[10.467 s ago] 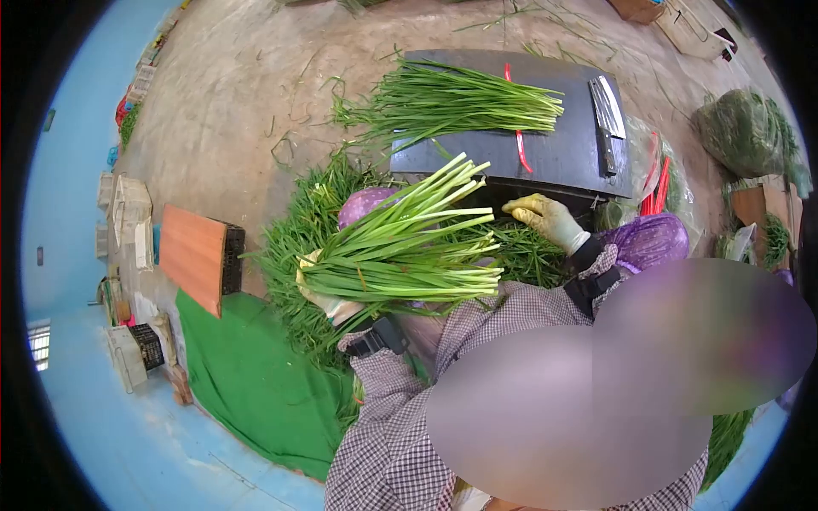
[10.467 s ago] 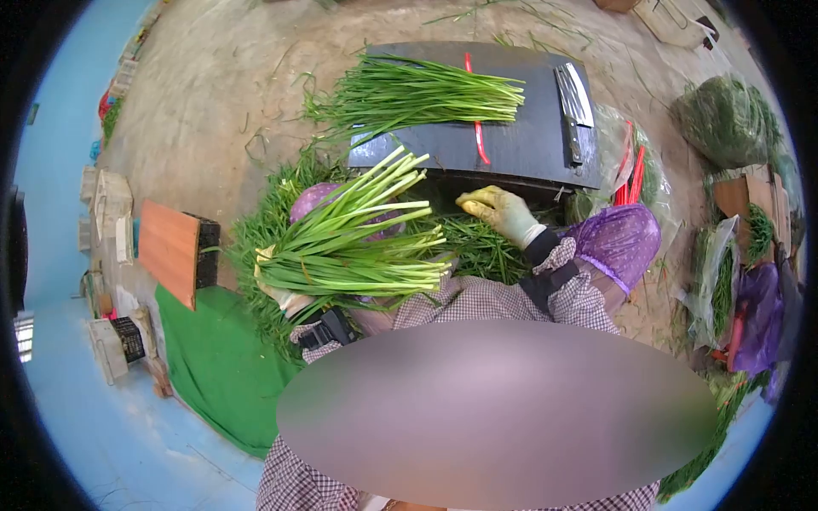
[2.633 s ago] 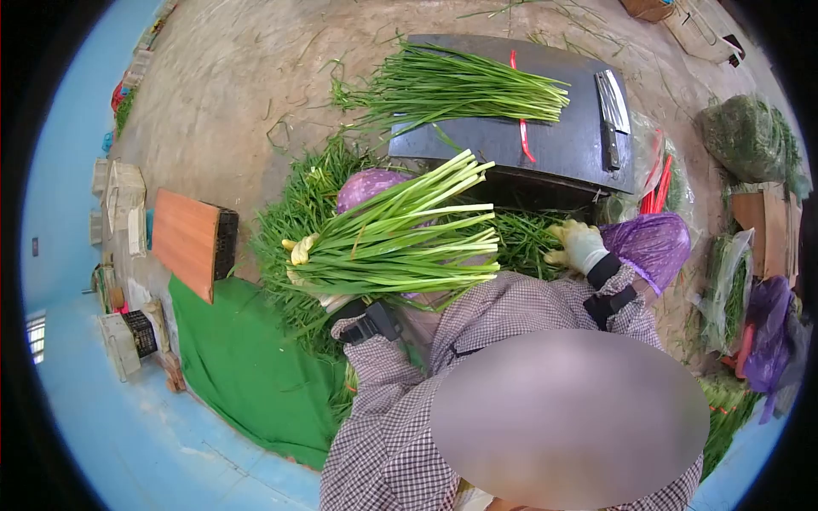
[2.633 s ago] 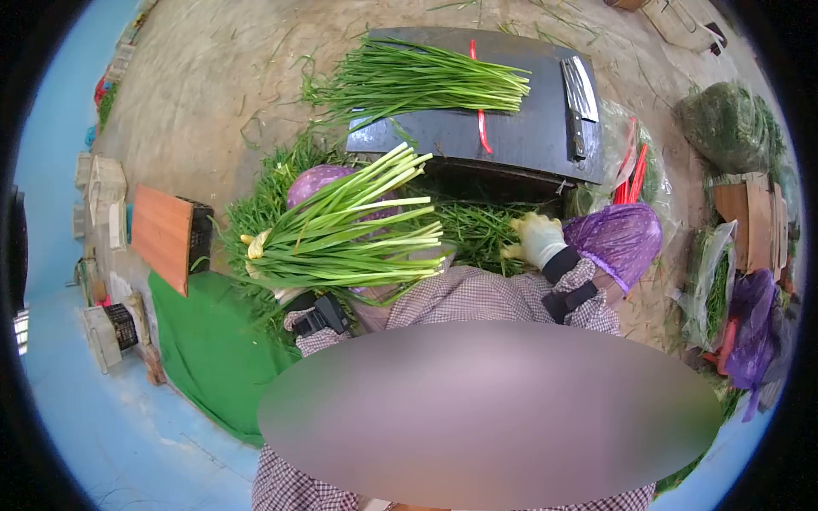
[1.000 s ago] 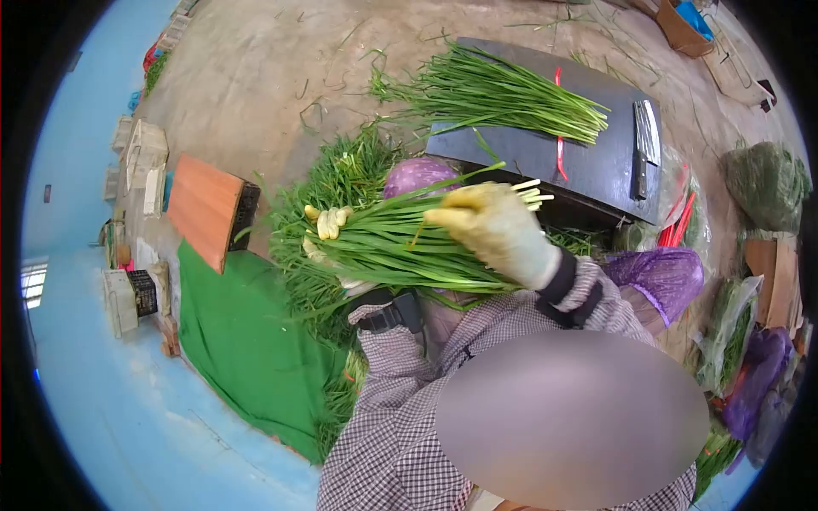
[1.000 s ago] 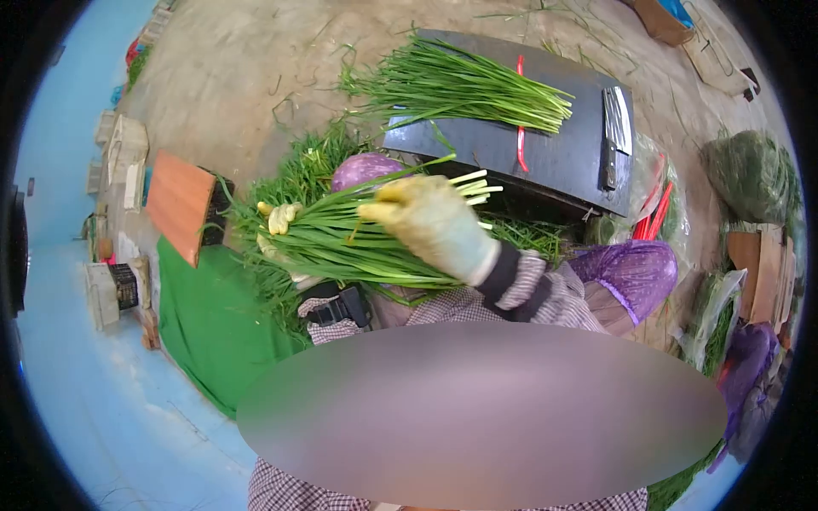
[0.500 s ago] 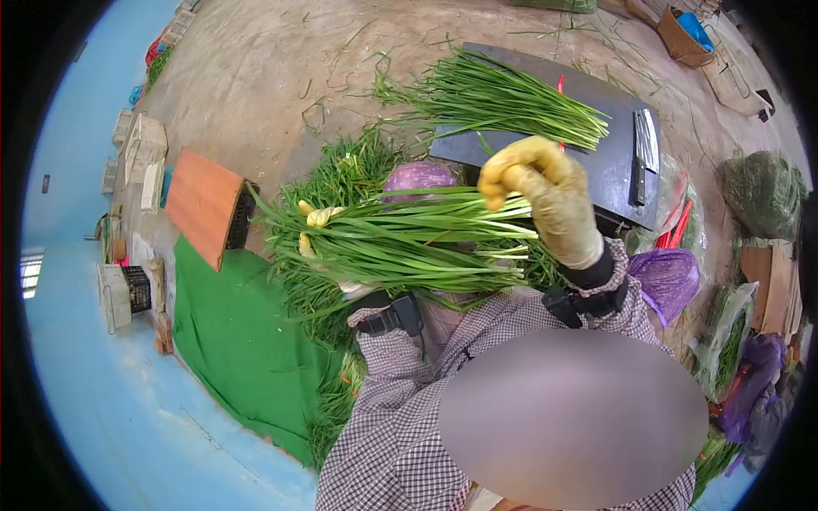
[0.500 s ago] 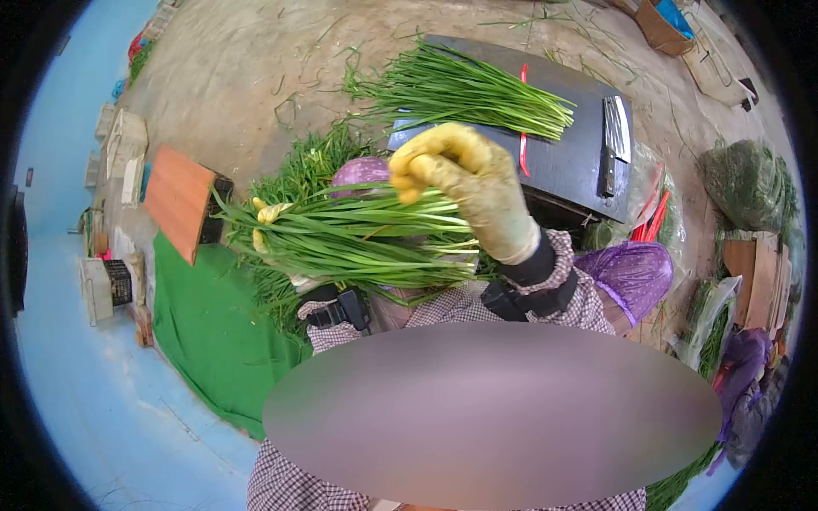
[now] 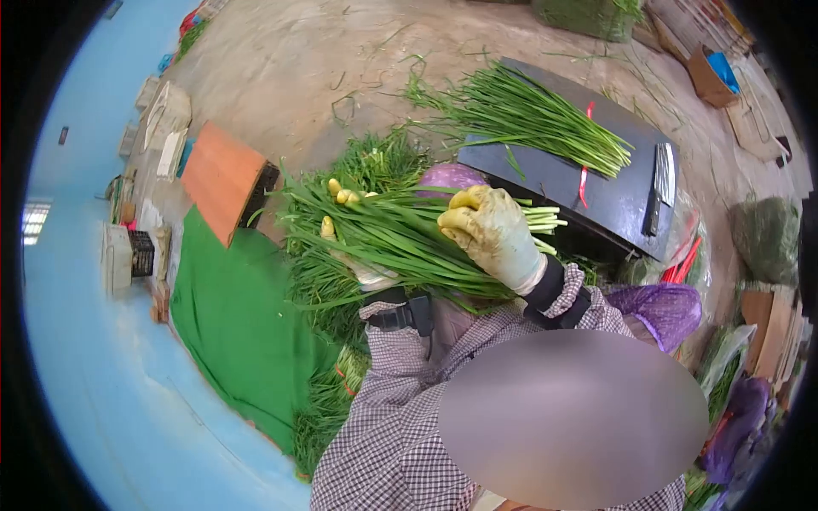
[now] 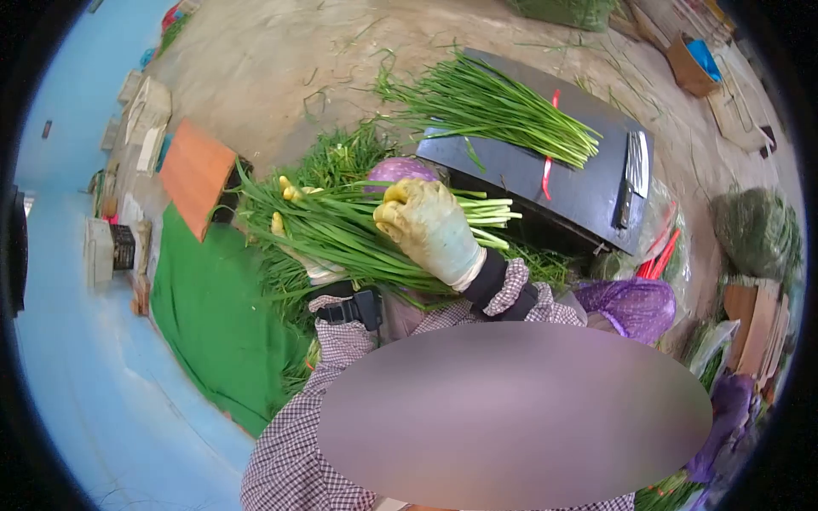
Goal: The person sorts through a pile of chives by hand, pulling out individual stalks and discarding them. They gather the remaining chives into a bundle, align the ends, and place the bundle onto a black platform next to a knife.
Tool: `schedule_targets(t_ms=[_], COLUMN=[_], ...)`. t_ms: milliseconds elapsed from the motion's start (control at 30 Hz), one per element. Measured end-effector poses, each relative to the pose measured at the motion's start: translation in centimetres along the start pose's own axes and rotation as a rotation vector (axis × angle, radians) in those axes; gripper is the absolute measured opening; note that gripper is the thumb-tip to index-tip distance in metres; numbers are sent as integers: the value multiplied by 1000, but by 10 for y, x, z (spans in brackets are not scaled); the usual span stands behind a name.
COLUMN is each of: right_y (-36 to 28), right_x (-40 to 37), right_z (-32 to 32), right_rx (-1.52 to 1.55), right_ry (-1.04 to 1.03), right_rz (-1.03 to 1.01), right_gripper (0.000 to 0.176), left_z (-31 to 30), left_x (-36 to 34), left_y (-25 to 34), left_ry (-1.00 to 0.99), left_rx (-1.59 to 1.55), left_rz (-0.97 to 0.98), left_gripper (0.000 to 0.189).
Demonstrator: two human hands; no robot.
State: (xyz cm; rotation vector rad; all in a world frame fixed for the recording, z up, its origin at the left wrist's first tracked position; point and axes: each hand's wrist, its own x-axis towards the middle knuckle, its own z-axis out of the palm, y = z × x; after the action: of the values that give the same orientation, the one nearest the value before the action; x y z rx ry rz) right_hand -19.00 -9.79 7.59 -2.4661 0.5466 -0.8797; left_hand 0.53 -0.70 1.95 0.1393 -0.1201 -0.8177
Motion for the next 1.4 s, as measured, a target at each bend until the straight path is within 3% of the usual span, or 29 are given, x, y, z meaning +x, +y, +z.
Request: schedule_targets(t_ms=[33,133,267,400,533,567,633,733,867,900,967,1033,1100,1133,1200,1267,1333,1400], right_y=[-8,-7,-27,-39,-57,-60,-62,-62,-58,-53,-34,-16,20,54,100,112,120,116], right_x=[9,22,39,54,60,61,61,68,60,53,21,-19,-66,-96,-151,-138,-100,-58], right_z=[-10,-6,-12,-26,-68,-81,-96,-113,-154,-162,-171,-166,-153,-139,-107,-95,-88,-80], right_rx=[132,546,1329,1465,1562,1547,1491,1346,1104,1045,869,723,506,429,-183,28,-182,-112], right_ry=[0,109,-122,-195,-24,19,95,190,411,454,475,490,285,52,-176,81,195,22], right_rz=[47,73,367,441,271,253,176,37,-178,-176,-24,277,569,603,620,651,292,205], right_gripper=[12,10,14,14,10,9,12,14,14,14,14,13,17,25,27,28,33,41], left_z=[-3,-4,-1,2,-4,-27,-49,-41,-36,-36,-63,-136,-146,-143,-140,-142,-131,-126], left_x=[3,4,5,12,9,15,25,20,16,16,25,44,54,51,46,60,52,55], left_y=[3,9,9,9,9,18,15,7,6,4,5,11,16,17,21,12,7,6], left_ry=[-57,-118,-104,-242,-328,-258,-300,-198,-296,-373,-408,-364,-507,-431,-281,-490,-367,-313], left_rx=[-5,25,107,78,-27,-90,-110,-170,-235,-284,-382,-379,-351,-331,-278,-308,-318,-343], left_rz=[-1,-48,-3,12,7,-91,-98,-91,-152,-184,-249,-111,-176,-149,-111,-178,-96,-81], left_gripper=[51,57,59,61,59,63,43,28,32,44,28,26,53,42,27,44,27,22])
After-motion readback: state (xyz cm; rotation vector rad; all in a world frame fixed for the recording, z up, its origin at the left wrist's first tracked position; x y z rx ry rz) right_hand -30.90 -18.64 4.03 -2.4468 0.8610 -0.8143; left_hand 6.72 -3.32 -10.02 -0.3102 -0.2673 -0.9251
